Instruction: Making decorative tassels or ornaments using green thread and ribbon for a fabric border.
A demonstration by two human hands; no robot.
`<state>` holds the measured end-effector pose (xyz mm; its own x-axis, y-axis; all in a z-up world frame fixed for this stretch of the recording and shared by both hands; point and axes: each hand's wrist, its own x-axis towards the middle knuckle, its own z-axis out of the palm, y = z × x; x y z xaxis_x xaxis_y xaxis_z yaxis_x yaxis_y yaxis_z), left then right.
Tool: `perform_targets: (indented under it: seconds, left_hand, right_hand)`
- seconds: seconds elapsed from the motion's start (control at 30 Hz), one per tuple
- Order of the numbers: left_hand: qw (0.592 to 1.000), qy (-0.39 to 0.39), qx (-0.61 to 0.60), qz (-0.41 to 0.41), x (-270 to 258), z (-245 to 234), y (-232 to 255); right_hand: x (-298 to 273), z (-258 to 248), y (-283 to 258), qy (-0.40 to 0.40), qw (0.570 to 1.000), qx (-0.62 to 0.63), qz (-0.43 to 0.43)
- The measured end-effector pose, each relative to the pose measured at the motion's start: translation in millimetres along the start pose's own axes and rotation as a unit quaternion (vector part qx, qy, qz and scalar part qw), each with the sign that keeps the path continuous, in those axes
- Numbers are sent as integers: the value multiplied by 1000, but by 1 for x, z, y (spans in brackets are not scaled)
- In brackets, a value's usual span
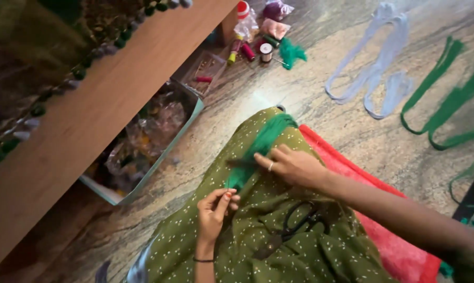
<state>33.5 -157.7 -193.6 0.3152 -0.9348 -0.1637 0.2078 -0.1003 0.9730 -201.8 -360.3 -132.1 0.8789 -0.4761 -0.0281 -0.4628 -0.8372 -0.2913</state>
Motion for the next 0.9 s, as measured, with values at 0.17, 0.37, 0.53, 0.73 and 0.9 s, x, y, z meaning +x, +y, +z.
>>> perform_targets:
  seconds: [0.17,0.37,0.53,0.73,0.9]
  left_hand:
    - [999,41,6,10,-1,-11,-22]
    - [999,-18,-13,40,-6,11,30]
    - [999,-9,-38,14,1,9,22]
    - [1000,-8,-15,6,2,10,23]
    - [999,-1,-48,-21,4,4,0]
  right_hand:
    - [11,3,70,168,925,175,293]
    - [-2,-46,75,186,759,514,354]
    - [-3,-60,78,177,767,532,312]
    - [0,-37,11,95,974,-33,202]
    - [3,-11,17,142,982,-116,-47]
